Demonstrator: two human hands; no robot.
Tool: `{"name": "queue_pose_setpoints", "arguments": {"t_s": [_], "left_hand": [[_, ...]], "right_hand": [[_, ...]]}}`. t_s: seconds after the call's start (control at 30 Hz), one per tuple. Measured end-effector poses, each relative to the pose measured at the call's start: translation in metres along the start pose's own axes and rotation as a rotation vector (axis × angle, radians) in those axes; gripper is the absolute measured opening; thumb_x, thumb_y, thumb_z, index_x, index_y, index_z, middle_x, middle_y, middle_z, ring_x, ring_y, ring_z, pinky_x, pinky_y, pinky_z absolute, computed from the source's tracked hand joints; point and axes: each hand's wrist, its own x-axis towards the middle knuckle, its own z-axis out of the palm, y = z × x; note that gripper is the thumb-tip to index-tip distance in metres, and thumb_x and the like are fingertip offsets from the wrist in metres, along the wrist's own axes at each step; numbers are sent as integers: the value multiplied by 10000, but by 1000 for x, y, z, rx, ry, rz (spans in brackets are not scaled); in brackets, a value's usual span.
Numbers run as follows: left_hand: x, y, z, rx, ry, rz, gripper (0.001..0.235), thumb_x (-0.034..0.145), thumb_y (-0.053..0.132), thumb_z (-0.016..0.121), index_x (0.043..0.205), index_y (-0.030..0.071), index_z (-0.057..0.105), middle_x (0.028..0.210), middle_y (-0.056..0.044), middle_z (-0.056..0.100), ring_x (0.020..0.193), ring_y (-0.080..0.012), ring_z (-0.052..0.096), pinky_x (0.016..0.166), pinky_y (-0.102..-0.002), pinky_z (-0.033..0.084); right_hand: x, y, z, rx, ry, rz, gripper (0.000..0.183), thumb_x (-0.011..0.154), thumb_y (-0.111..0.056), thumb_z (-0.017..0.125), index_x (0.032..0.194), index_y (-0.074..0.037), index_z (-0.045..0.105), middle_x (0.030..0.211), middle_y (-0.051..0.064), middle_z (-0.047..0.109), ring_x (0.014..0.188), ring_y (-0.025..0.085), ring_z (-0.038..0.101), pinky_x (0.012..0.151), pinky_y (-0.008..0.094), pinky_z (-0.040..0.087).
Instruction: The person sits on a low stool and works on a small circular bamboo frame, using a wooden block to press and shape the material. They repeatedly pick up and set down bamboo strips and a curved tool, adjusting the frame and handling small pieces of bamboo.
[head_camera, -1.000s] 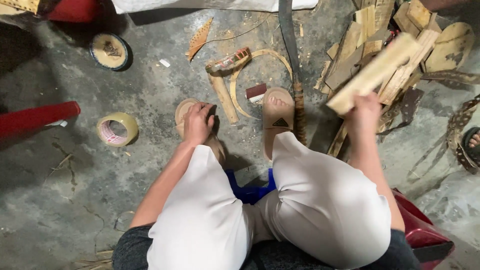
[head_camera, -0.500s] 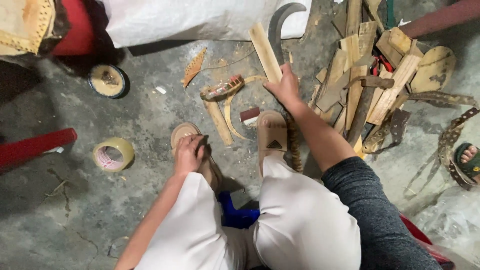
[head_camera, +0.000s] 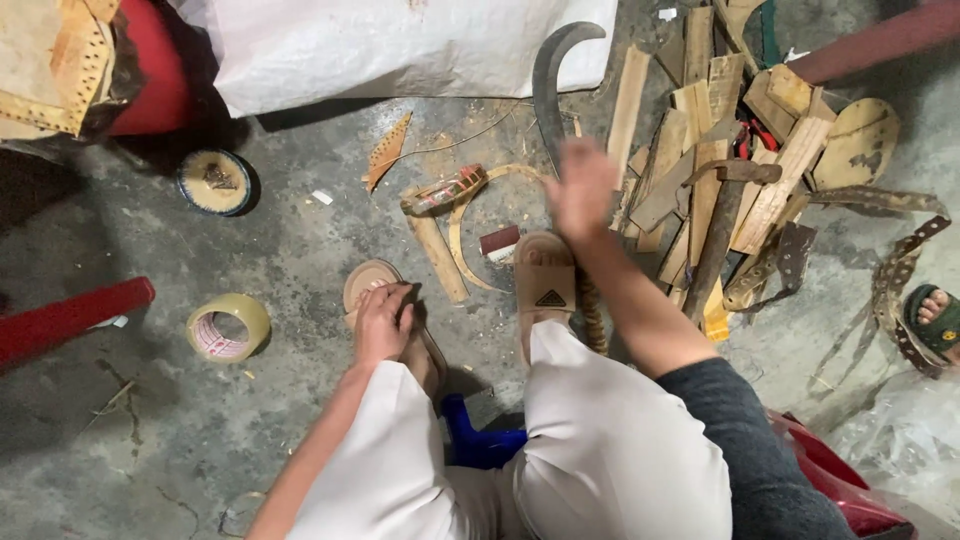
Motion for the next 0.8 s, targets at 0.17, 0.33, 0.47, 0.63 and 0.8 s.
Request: {"name": "queue_pose_setpoints", "arguments": {"t_s": [0.17,0.33,0.47,0.63,0.8], "left_hand": [[2,14,-13,9,-14,-12,312,890,169,739,1200,136,749,1120,-91,694,1110,-311,649,1120,-479,419],[-2,13,-15,-8,-20,-20,288,890,127,744,1176,101,754,1111,-101,698,1091,-310,663,1118,-446,444],[2,10,-14,1,1,7,305,887,152,741,1188,102,745,1128,-108,681,1123,-324,646,1115,-460,458],[1,5,-6,34,11,37,312,890,173,748,1193,94,746,1121,-119,678,1107,-340,648,1089,-478,471],[0,-4,5,66,13,32,319,893,214,742,1211,191,747,1132,-50,671,1112,-288,646,1107,-456,453]], "right_hand": [[14,-55,5,12,10,-337,231,1017,-230,614,1226,-161,683,1200,76,649,906,265,588,754,402,389],[18,-44,2,-133,191,-542,55,898,-161,607,911,-158,660,763,47,541,641,239,529,556,410,371],[11,-48,-45,72,93,-402,128,932,-196,617,808,-167,629,786,16,542,650,225,562,570,370,420],[-12,-2,-105,307,-190,-200,106,936,-275,581,992,-214,646,992,5,598,918,250,635,806,398,517],[-28,85,-184,835,87,312,242,934,-44,771,1130,-185,784,980,70,721,951,124,656,880,277,512]]}}
